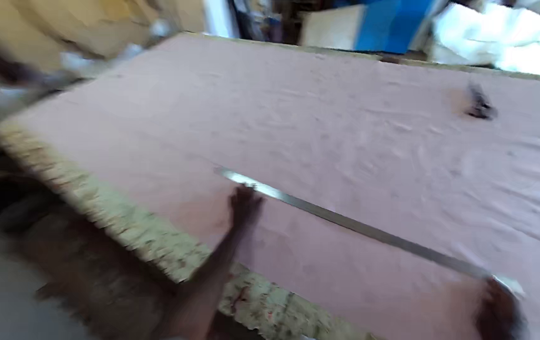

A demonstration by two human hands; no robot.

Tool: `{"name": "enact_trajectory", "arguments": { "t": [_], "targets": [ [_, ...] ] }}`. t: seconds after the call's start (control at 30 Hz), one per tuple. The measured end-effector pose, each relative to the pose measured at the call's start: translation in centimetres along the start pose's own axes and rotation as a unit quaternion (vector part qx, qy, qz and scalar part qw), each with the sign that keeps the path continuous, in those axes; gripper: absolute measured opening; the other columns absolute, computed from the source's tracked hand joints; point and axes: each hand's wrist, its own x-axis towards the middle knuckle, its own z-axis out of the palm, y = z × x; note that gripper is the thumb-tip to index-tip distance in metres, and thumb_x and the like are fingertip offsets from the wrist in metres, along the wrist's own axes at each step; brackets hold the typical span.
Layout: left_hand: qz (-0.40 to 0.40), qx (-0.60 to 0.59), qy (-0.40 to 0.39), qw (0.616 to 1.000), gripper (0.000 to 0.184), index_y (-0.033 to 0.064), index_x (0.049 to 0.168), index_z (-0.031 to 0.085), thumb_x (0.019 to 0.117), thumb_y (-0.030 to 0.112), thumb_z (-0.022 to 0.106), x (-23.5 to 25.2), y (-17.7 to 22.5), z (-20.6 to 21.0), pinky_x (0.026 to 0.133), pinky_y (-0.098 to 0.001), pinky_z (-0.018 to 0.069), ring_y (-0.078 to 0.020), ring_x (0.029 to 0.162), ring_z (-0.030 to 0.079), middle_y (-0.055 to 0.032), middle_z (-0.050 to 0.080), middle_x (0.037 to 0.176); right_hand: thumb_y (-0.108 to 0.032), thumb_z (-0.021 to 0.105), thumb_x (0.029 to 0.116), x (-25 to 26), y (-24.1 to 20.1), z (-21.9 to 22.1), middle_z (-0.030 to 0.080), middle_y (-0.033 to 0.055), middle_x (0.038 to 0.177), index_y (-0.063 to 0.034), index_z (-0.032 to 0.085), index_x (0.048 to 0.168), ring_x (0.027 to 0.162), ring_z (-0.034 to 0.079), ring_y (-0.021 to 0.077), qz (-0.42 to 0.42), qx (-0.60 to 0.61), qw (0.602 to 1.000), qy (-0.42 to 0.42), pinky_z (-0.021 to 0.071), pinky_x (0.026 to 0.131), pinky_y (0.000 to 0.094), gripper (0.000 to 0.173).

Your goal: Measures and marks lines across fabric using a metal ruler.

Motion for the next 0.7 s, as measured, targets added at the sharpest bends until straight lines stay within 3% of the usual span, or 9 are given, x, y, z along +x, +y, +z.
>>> {"name": "enact_trajectory", "arguments": {
  "t": [0.07, 0.1, 0.17, 0.2, 0.3, 0.4, 0.53, 0.7],
  "targets": [
    [0.024, -0.002, 0.004, 1.000, 0.059, 0.0042, 0.140, 0.057, 0.1064, 0.050, 0.041, 0.0, 0.9, -1.2, 0.106, -0.0701, 0.0395, -0.0450, 0.139, 0.046, -0.0230, 0.054, 0.147, -0.020, 0.038, 0.1083, -0.4, 0.6, 0.3, 0.054, 0.0172, 0.149, -0.0039, 0.051, 0.147, 0.139, 0.051, 0.0296, 0.050, -0.072, 0.996, 0.020, 0.0407, 0.117, 0.0490, 0.044],
    [0.033, -0.010, -0.001, 0.999, 0.062, 0.0047, 0.141, 0.057, 0.1068, 0.052, 0.038, 0.5, 0.7, -0.7, 0.105, -0.0744, 0.0366, -0.0471, 0.139, 0.046, -0.0250, 0.053, 0.147, -0.021, 0.039, 0.1083, -0.4, 1.3, 0.2, 0.053, 0.0118, 0.151, -0.0087, 0.052, 0.148, 0.140, 0.050, 0.0269, 0.066, -0.104, 0.992, 0.028, 0.0400, 0.118, 0.0493, 0.044],
    [0.040, -0.047, -0.028, 0.998, 0.076, 0.0068, 0.151, 0.049, 0.1051, 0.064, 0.029, 2.0, 0.0, 0.7, 0.113, -0.0811, 0.0136, -0.0480, 0.150, 0.029, -0.0266, 0.041, 0.158, -0.018, 0.040, 0.1073, -0.1, 2.0, 0.2, 0.052, 0.0058, 0.154, -0.0113, 0.056, 0.145, 0.144, 0.046, 0.0227, 0.076, -0.137, 0.987, 0.030, 0.0357, 0.121, 0.0476, 0.041],
    [0.041, -0.058, -0.027, 0.997, 0.080, 0.0054, 0.150, 0.049, 0.1033, 0.067, 0.029, 2.5, -0.3, 1.0, 0.115, -0.0807, 0.0110, -0.0484, 0.150, 0.029, -0.0282, 0.040, 0.157, -0.018, 0.041, 0.1070, 0.1, 2.0, 0.1, 0.052, 0.0047, 0.153, -0.0105, 0.058, 0.142, 0.145, 0.045, 0.0214, 0.081, -0.139, 0.987, 0.027, 0.0339, 0.123, 0.0466, 0.039],
    [0.043, -0.088, -0.011, 0.995, 0.087, -0.0016, 0.141, 0.053, 0.0976, 0.072, 0.039, 2.7, -0.2, 1.0, 0.113, -0.0793, 0.0187, -0.0536, 0.145, 0.034, -0.0349, 0.043, 0.150, -0.018, 0.045, 0.1071, 0.1, 1.3, 0.1, 0.055, 0.0059, 0.151, -0.0093, 0.060, 0.139, 0.143, 0.048, 0.0221, 0.099, -0.141, 0.985, 0.028, 0.0358, 0.122, 0.0459, 0.037],
    [0.031, -0.111, -0.003, 0.993, 0.087, -0.0029, 0.139, 0.055, 0.0945, 0.072, 0.049, 3.0, -0.2, 1.7, 0.114, -0.0759, 0.0216, -0.0534, 0.145, 0.034, -0.0355, 0.042, 0.150, -0.017, 0.045, 0.1071, 0.3, 1.6, 0.0, 0.057, 0.0061, 0.149, -0.0076, 0.060, 0.138, 0.143, 0.048, 0.0210, 0.093, -0.138, 0.986, 0.033, 0.0351, 0.122, 0.0435, 0.036],
    [0.032, -0.107, 0.004, 0.994, 0.087, -0.0037, 0.139, 0.054, 0.0945, 0.071, 0.050, 3.1, -0.5, 2.2, 0.117, -0.0708, 0.0226, -0.0521, 0.145, 0.035, -0.0351, 0.043, 0.150, -0.016, 0.044, 0.1071, 0.0, 2.2, 0.1, 0.057, 0.0042, 0.149, -0.0073, 0.060, 0.137, 0.144, 0.047, 0.0183, 0.085, -0.125, 0.988, 0.035, 0.0341, 0.123, 0.0428, 0.035],
    [0.026, -0.106, 0.006, 0.994, 0.088, -0.0035, 0.139, 0.054, 0.0936, 0.072, 0.049, 3.1, -0.1, 2.0, 0.119, -0.0662, 0.0240, -0.0505, 0.145, 0.036, -0.0351, 0.043, 0.149, -0.019, 0.042, 0.1077, 0.0, 2.5, 0.3, 0.058, 0.0018, 0.149, -0.0069, 0.064, 0.126, 0.145, 0.046, 0.0158, 0.078, -0.113, 0.990, 0.044, 0.0331, 0.123, 0.0421, 0.030]
  ]
}}
